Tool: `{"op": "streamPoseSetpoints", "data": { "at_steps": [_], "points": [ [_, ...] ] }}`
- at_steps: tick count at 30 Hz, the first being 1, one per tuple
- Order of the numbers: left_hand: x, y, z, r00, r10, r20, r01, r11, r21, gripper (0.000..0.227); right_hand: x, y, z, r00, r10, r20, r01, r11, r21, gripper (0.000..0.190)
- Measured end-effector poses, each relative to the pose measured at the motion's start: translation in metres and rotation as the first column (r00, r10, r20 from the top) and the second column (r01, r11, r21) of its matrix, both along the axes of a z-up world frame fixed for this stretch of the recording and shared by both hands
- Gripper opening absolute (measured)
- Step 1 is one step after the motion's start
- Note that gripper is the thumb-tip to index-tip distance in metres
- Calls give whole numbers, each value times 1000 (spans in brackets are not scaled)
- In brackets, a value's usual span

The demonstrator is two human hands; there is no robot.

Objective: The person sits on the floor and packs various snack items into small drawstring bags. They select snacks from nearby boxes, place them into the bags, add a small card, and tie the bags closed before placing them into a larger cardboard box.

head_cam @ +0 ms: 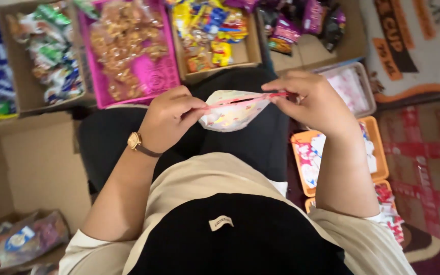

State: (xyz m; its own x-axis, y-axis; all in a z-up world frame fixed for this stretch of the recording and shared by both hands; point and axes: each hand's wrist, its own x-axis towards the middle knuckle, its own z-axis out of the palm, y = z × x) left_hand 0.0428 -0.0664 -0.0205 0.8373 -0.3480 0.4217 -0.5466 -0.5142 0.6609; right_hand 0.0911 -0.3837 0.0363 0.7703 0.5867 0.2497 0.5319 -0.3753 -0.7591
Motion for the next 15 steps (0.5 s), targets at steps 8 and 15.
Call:
{"op": "streamPoseSetpoints", "data": {
  "at_steps": [8,15],
  "points": [
    [16,-40,14,992,-125,-23,125,992,-19,4,2,-140,-48,923,-381,-59,366,915,-171,35],
    [10,-51,27,996,-94,9,93,992,83,3,-19,-257,-247,483,-827,-290,428,511,-745,19]
  ]
}}
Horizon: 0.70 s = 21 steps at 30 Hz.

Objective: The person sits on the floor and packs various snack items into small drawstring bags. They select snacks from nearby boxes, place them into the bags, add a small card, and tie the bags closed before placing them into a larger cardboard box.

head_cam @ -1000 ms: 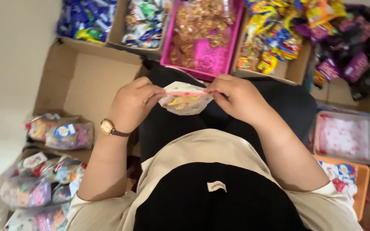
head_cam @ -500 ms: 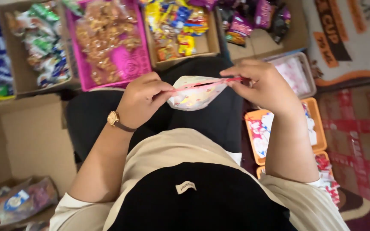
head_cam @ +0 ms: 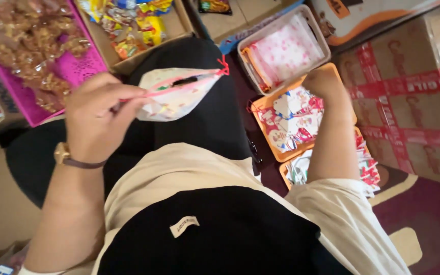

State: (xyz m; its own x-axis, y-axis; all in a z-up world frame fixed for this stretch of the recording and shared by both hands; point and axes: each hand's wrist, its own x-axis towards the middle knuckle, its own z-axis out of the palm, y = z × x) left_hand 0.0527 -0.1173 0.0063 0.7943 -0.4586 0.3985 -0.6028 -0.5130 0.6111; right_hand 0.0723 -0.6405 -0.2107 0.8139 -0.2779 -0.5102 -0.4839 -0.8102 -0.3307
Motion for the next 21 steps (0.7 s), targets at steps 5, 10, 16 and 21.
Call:
{"op": "streamPoseSetpoints", "data": {
  "at_steps": [5,10,16,21],
  "points": [
    [8,-13,7,998,48,33,-48,999,3,8,-40,19,-49,918,-156,-365,152,988,-39,47],
    [10,-28,-2,999,42,-25,-42,999,-1,7,-64,3,-107,931,-358,-75,358,934,-13,47],
    [11,-21,-21,994,62,-93,-62,998,11,13,-82,-21,-135,892,-442,-92,447,894,39,29],
    [10,-15,-19,990,81,-113,-77,996,37,8,-87,-45,-151,922,-385,-29,381,894,235,9]
  ]
}}
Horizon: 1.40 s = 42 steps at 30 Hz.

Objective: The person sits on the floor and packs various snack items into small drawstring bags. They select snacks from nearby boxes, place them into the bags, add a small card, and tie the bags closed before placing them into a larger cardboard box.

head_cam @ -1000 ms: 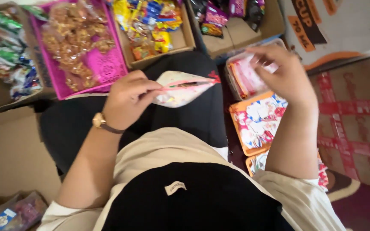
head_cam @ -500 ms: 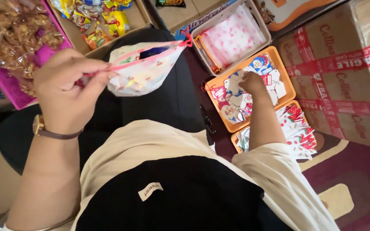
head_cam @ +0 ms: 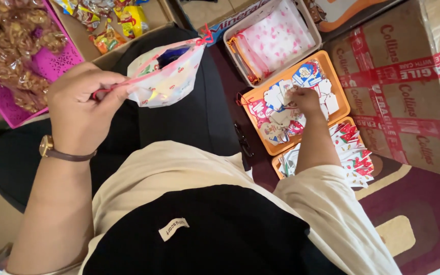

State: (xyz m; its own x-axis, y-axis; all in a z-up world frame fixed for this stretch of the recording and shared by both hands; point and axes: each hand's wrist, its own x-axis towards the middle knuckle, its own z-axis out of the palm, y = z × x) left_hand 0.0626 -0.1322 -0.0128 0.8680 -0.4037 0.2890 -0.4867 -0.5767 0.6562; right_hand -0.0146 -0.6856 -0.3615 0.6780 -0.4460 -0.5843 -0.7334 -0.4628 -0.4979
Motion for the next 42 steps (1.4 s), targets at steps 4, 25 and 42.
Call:
{"op": "streamPoseSetpoints", "data": {
  "at_steps": [4,25,42],
  "points": [
    [0,-3,5,1000,-17,-2,17,1000,-13,10,17,21,97,994,-92,-59,95,994,52,17],
    [1,-6,5,997,-74,0,74,995,-67,6,88,89,219,667,-512,541,-163,609,776,30],
    [-5,-3,1,990,-123,69,128,989,-76,5,94,236,370,388,746,542,-750,597,-284,58]
  ]
}}
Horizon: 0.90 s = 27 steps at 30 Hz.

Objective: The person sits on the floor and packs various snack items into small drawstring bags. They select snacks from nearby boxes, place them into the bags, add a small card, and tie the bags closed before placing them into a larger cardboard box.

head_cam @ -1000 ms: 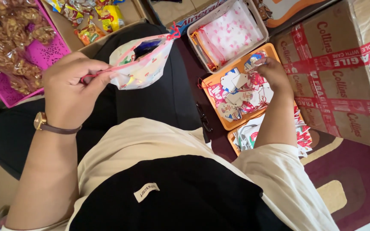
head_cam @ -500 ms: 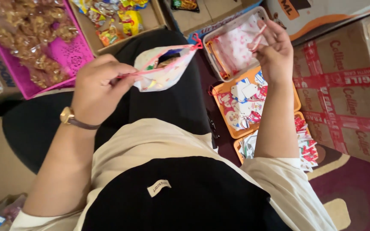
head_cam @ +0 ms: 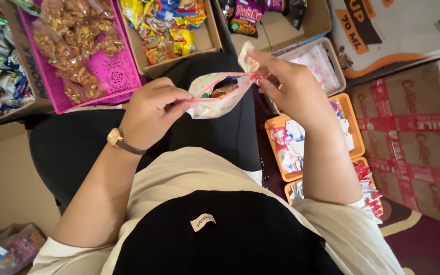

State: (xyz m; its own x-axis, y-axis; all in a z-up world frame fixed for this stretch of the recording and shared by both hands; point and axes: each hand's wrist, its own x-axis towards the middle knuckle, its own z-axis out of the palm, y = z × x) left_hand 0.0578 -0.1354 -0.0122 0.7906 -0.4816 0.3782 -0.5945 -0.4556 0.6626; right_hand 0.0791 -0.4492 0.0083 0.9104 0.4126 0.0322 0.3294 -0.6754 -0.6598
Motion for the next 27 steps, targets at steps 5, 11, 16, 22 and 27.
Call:
{"op": "streamPoseSetpoints", "data": {
  "at_steps": [5,11,16,22,27],
  "points": [
    [0,2,-7,995,84,-55,-91,984,-150,16,2,-2,6,963,73,259,-99,991,87,42],
    [0,3,-8,996,86,-15,-87,986,-145,13,4,-9,3,919,43,392,-90,991,102,31],
    [-1,6,-5,995,99,21,-96,988,-120,13,7,-15,3,925,13,379,-45,996,76,21],
    [1,20,-12,994,108,-11,-108,984,-142,7,2,-2,41,931,132,341,-155,987,43,12],
    [-2,36,4,995,103,-6,-103,992,-71,6,1,-11,35,946,153,285,-157,988,-8,6]
  ]
}}
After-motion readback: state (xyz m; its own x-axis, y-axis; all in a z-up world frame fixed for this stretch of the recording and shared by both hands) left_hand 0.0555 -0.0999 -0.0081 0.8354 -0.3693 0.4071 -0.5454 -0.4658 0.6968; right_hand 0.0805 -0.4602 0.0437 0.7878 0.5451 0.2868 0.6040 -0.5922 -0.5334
